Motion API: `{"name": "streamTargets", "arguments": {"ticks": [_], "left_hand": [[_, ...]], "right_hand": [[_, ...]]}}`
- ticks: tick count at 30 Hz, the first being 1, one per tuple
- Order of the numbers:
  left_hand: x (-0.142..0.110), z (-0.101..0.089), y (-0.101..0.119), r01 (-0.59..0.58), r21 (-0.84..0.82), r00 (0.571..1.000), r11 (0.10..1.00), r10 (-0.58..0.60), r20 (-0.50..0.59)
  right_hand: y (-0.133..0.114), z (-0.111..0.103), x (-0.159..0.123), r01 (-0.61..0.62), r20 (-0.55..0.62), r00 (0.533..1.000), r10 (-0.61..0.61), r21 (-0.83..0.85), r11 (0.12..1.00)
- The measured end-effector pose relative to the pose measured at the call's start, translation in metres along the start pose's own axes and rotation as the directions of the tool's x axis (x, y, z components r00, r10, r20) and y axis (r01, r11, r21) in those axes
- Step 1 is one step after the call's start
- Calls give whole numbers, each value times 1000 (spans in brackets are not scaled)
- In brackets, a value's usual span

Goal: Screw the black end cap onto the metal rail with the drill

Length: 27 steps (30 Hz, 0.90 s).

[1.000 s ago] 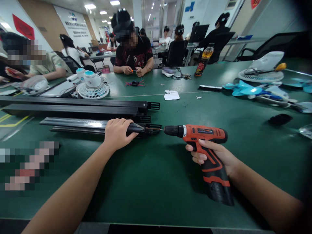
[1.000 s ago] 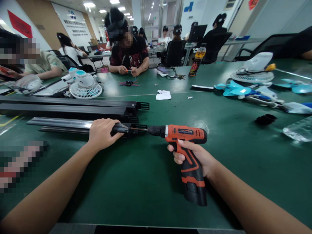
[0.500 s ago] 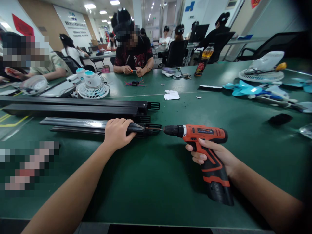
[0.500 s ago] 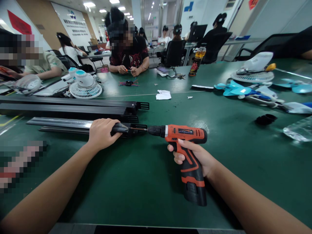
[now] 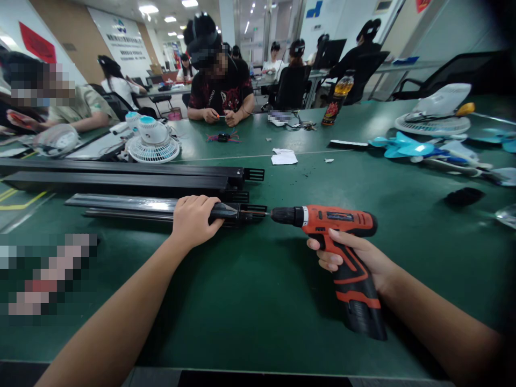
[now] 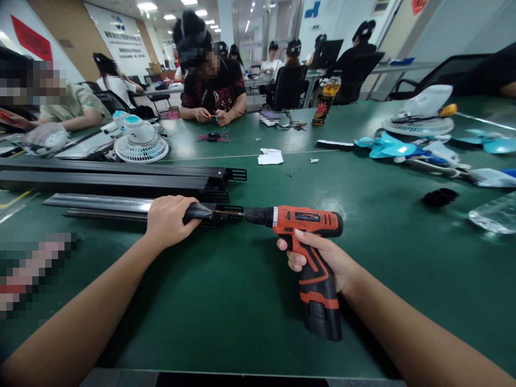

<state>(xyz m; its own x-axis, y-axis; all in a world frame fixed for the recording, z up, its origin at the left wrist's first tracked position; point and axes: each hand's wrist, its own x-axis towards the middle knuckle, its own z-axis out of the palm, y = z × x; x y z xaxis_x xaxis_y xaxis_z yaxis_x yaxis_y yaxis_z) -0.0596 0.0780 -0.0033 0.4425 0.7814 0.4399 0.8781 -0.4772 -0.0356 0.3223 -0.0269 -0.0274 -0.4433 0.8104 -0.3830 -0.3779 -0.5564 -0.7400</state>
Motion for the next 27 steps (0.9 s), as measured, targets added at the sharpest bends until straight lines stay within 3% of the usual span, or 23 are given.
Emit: {"name": "streamTargets", "arguments": {"ticks": [27], "left_hand": [[1,0,0,1,-16,1000,1000,-1,-12]], "right_hand": [[2,-3,1,17,-4,1000,-17,18,1000]]}}
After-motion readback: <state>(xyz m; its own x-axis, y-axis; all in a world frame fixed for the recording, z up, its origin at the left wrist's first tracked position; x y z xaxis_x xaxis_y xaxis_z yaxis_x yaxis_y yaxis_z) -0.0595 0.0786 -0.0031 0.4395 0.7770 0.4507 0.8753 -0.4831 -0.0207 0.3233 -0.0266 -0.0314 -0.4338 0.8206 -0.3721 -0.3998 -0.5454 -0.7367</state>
